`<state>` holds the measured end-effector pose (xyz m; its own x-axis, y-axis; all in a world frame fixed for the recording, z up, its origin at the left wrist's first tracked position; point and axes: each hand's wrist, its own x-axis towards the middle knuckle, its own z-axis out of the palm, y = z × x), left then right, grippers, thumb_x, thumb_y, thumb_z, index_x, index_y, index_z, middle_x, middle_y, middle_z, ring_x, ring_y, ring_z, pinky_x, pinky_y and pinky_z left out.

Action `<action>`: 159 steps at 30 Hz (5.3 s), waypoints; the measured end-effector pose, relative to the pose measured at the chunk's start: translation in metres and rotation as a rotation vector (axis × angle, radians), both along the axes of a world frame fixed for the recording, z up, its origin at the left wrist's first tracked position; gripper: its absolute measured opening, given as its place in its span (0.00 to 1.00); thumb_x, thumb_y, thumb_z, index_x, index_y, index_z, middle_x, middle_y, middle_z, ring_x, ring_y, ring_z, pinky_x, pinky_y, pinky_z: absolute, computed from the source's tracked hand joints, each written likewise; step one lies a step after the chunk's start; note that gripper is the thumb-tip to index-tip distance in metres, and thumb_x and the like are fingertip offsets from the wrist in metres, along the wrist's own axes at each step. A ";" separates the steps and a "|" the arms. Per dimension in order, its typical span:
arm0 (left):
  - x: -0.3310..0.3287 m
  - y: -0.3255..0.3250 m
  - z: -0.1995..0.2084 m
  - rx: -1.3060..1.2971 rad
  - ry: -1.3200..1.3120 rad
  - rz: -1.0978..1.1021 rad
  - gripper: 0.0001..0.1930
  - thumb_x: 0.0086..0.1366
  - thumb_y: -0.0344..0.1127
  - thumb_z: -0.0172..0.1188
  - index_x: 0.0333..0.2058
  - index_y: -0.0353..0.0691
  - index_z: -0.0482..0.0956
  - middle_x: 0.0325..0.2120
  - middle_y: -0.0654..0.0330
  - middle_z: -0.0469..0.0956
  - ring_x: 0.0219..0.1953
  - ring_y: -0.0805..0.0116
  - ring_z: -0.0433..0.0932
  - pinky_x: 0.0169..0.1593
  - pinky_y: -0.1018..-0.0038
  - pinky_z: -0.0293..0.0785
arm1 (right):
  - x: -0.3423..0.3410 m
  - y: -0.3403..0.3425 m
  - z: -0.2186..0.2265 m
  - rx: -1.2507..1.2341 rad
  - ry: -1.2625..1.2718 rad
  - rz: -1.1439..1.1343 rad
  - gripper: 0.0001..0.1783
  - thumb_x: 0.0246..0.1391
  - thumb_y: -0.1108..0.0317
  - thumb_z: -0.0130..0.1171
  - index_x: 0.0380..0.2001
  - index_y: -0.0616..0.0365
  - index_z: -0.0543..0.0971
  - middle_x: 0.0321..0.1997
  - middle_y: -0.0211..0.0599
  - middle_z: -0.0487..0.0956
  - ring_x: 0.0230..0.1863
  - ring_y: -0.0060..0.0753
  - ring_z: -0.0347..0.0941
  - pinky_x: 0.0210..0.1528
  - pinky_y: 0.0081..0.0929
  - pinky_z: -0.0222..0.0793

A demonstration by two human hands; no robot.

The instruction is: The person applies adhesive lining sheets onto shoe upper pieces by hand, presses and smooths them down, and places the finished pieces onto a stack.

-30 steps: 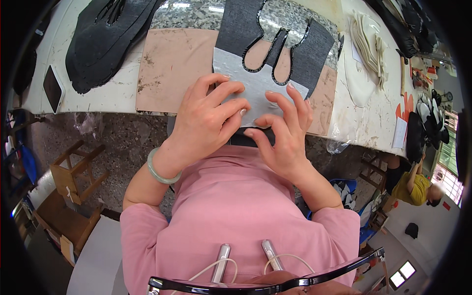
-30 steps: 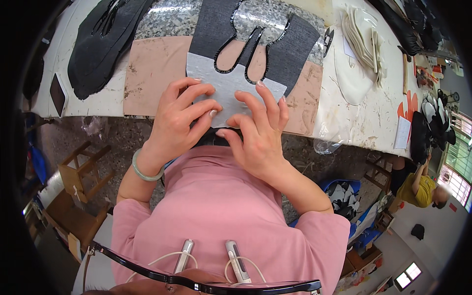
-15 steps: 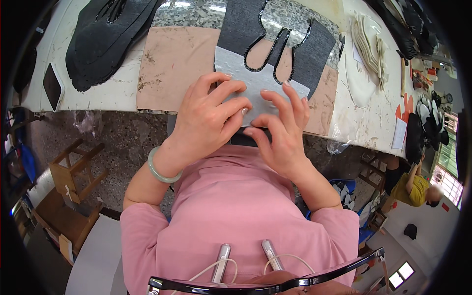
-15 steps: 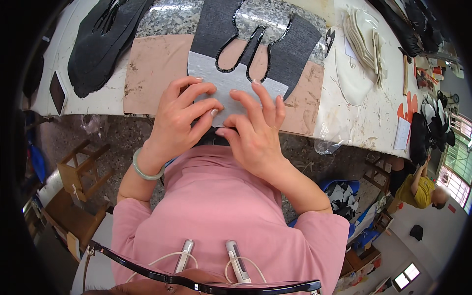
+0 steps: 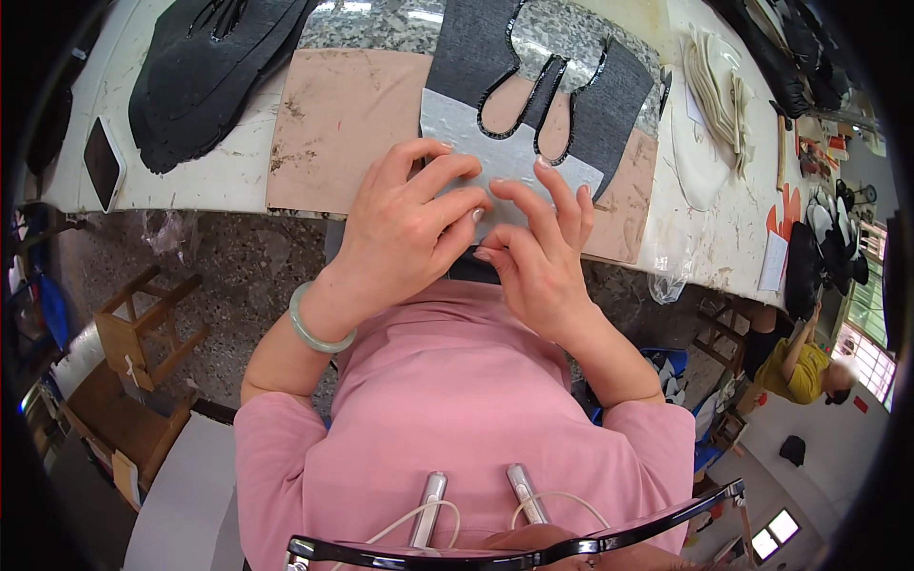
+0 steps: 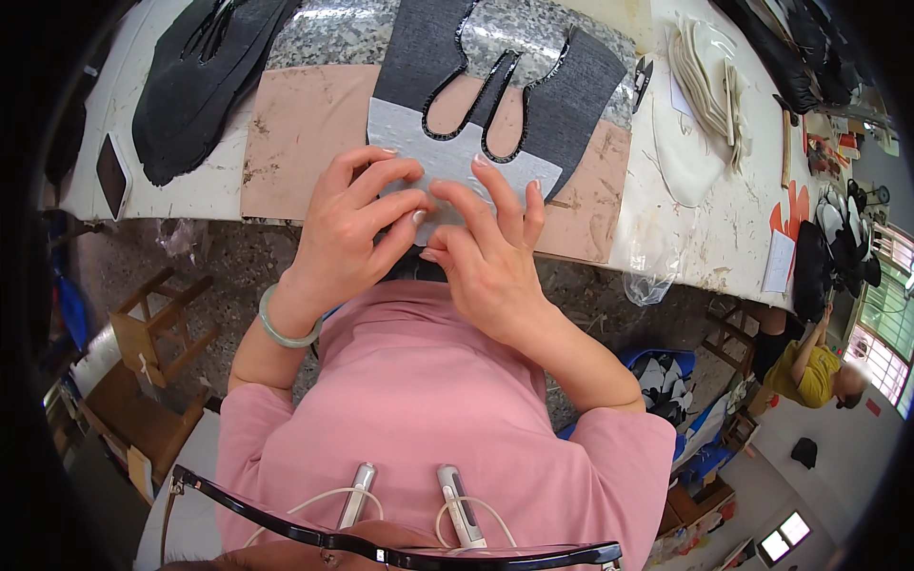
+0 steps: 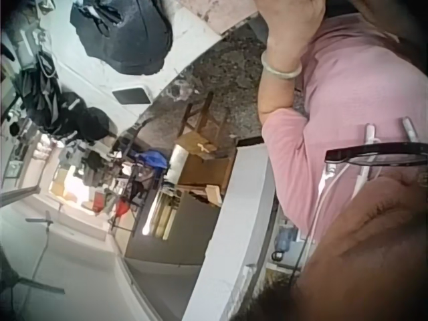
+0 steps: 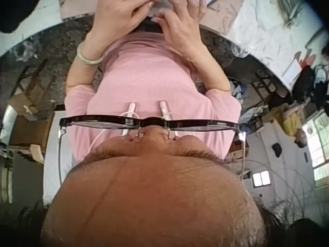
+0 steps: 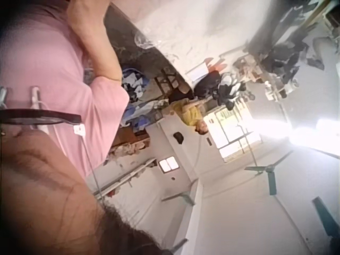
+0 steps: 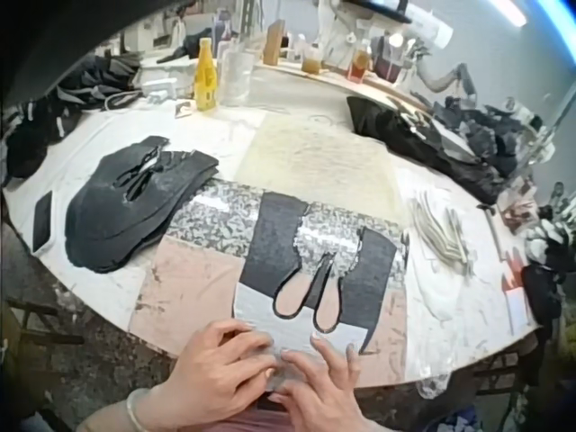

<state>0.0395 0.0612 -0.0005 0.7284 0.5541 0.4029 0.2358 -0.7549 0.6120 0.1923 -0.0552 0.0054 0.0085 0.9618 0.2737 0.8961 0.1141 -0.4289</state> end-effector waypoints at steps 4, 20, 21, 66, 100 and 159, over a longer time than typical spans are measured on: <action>-0.001 0.000 -0.001 -0.002 -0.003 0.010 0.07 0.50 0.25 0.62 0.30 0.39 0.82 0.41 0.62 0.78 0.49 0.56 0.70 0.50 0.64 0.69 | 0.005 -0.003 -0.008 0.070 -0.039 0.032 0.10 0.42 0.67 0.68 0.24 0.50 0.74 0.54 0.26 0.74 0.67 0.46 0.57 0.68 0.57 0.35; -0.005 -0.006 0.005 0.005 0.065 -0.010 0.08 0.52 0.27 0.63 0.33 0.40 0.81 0.45 0.61 0.76 0.54 0.55 0.69 0.53 0.62 0.69 | 0.009 -0.013 -0.009 0.172 0.004 0.065 0.10 0.41 0.66 0.67 0.29 0.49 0.78 0.41 0.23 0.78 0.52 0.34 0.69 0.52 0.38 0.50; -0.005 -0.007 0.004 0.010 0.069 -0.008 0.08 0.52 0.27 0.63 0.34 0.41 0.81 0.46 0.61 0.76 0.54 0.55 0.69 0.54 0.62 0.68 | 0.007 -0.014 -0.009 0.155 0.027 0.075 0.10 0.42 0.67 0.67 0.30 0.49 0.78 0.40 0.23 0.78 0.50 0.33 0.70 0.52 0.37 0.50; 0.001 -0.011 0.000 0.001 -0.023 0.027 0.06 0.57 0.23 0.60 0.33 0.35 0.73 0.36 0.54 0.76 0.44 0.52 0.75 0.47 0.62 0.72 | 0.064 0.027 0.008 -0.045 0.425 0.181 0.19 0.38 0.75 0.69 0.39 0.58 0.83 0.45 0.34 0.79 0.50 0.40 0.71 0.52 0.34 0.68; 0.006 -0.018 -0.006 -0.005 -0.024 0.095 0.08 0.62 0.26 0.60 0.38 0.35 0.71 0.38 0.53 0.74 0.45 0.51 0.72 0.50 0.61 0.69 | 0.030 0.030 0.009 0.000 0.170 0.083 0.07 0.46 0.73 0.62 0.31 0.54 0.75 0.42 0.29 0.74 0.46 0.36 0.68 0.50 0.38 0.56; 0.007 -0.017 -0.007 0.132 0.017 -0.026 0.18 0.47 0.22 0.59 0.40 0.37 0.80 0.34 0.64 0.75 0.36 0.64 0.70 0.41 0.67 0.64 | 0.062 0.013 -0.008 0.296 0.217 0.259 0.24 0.41 0.82 0.61 0.46 0.59 0.80 0.33 0.37 0.81 0.37 0.37 0.80 0.33 0.27 0.77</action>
